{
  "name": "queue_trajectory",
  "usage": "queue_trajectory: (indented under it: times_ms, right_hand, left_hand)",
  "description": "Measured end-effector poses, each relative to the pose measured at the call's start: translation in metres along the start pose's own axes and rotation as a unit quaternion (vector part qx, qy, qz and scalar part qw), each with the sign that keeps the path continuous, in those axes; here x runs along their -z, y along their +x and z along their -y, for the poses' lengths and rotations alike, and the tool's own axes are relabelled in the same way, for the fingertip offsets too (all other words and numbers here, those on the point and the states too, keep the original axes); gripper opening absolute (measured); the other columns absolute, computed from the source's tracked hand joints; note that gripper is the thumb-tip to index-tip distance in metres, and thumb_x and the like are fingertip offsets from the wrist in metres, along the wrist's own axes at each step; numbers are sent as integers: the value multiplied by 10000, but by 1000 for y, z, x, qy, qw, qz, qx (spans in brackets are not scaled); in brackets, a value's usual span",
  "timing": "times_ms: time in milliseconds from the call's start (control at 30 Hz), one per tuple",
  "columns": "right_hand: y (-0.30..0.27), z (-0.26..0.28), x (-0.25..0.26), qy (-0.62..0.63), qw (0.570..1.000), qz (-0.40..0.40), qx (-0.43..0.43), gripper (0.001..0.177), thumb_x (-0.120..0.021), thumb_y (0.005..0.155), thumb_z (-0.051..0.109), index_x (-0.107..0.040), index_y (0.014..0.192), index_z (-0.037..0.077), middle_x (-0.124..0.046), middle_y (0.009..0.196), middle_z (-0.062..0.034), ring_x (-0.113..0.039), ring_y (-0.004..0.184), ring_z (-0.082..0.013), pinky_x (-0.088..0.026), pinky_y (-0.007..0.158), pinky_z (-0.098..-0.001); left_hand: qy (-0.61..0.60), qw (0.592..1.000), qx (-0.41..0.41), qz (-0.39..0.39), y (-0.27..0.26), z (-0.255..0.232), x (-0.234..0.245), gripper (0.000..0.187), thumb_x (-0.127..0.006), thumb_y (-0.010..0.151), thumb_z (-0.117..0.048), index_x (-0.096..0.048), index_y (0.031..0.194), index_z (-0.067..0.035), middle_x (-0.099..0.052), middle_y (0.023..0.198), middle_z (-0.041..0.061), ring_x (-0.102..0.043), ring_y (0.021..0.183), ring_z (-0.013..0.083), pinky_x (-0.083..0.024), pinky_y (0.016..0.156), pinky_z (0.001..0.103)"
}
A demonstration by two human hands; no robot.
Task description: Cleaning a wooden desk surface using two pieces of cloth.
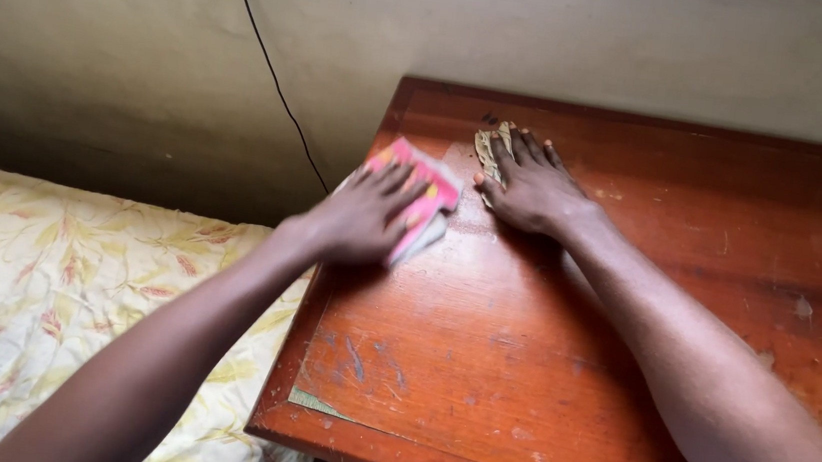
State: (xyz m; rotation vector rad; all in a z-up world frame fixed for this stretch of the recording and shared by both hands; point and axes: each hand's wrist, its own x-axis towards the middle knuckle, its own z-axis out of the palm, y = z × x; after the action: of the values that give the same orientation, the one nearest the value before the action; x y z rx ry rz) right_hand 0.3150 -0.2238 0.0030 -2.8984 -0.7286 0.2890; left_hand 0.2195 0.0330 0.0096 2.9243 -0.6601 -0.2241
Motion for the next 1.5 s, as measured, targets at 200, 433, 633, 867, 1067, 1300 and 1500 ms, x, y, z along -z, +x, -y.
queue_trajectory:
  times_ms: [200, 433, 633, 867, 1067, 1300, 1500]
  right_hand:
    - [-19, -3, 2, -10, 1000, -6, 21, 794, -214, 1000, 632, -32, 1647, 209, 33, 1719, -114, 40, 1584, -274, -4, 1269, -468]
    - [-19, -7, 0, -19, 999, -15, 30, 792, -232, 1008, 638, -61, 1647, 203, 10, 1718, -129, 32, 1585, -281, -15, 1274, -469]
    - [-18, -7, -1, -28, 999, -10, 36, 783, -237, 1009, 626, -63, 1649, 208, 8, 1721, -119, 35, 1588, -277, -12, 1276, -471]
    - [-20, -7, -2, -19, 999, -16, 33, 786, -236, 1010, 620, -51, 1646, 197, 22, 1721, -119, 38, 1586, -274, -7, 1272, -471]
    - [-19, -7, 0, -17, 999, -17, 28, 799, -230, 1005, 639, -45, 1645, 198, 29, 1720, -115, 47, 1586, -263, 3, 1271, -464]
    - [-24, -2, 5, -20, 1000, 5, 11, 792, -220, 997, 637, -14, 1641, 225, 72, 1716, -94, 67, 1574, -247, 34, 1261, -483]
    - [-21, -5, -2, -17, 999, -25, 21, 775, -269, 1014, 604, -83, 1649, 200, 3, 1723, -116, 27, 1587, -277, 3, 1269, -495]
  left_hand:
    - [-109, 984, -135, -30, -113, -36, -2, 646, -412, 988, -331, -355, 1599, -130, -249, 1692, 169, -168, 1581, 334, -48, 1267, 501]
    - [-343, 933, -106, 2, -179, -73, 13, 572, -567, 917, -217, -561, 1467, -60, -510, 1598, 170, -372, 1555, 321, -211, 1272, 467]
    - [-160, 973, 18, -165, -180, -97, -32, 655, -511, 1007, -357, -436, 1491, 78, -354, 1594, 292, -238, 1536, 403, -161, 1262, 480]
    - [8, 988, -3, -156, -158, -98, -40, 690, -401, 1054, -462, -358, 1526, 39, -205, 1641, 292, -124, 1537, 434, -83, 1220, 518]
    - [3, 988, -18, -154, -114, -86, -30, 698, -393, 1047, -481, -350, 1546, 6, -209, 1646, 283, -130, 1535, 434, -85, 1219, 518]
    - [4, 994, 34, -101, -35, -54, -21, 767, -286, 1032, -567, -244, 1603, -58, -147, 1669, 241, -76, 1559, 394, -50, 1242, 511]
    - [8, 994, 84, -69, 43, -19, -17, 800, -232, 1012, -617, -185, 1620, -99, -80, 1698, 211, -19, 1574, 366, -36, 1250, 503]
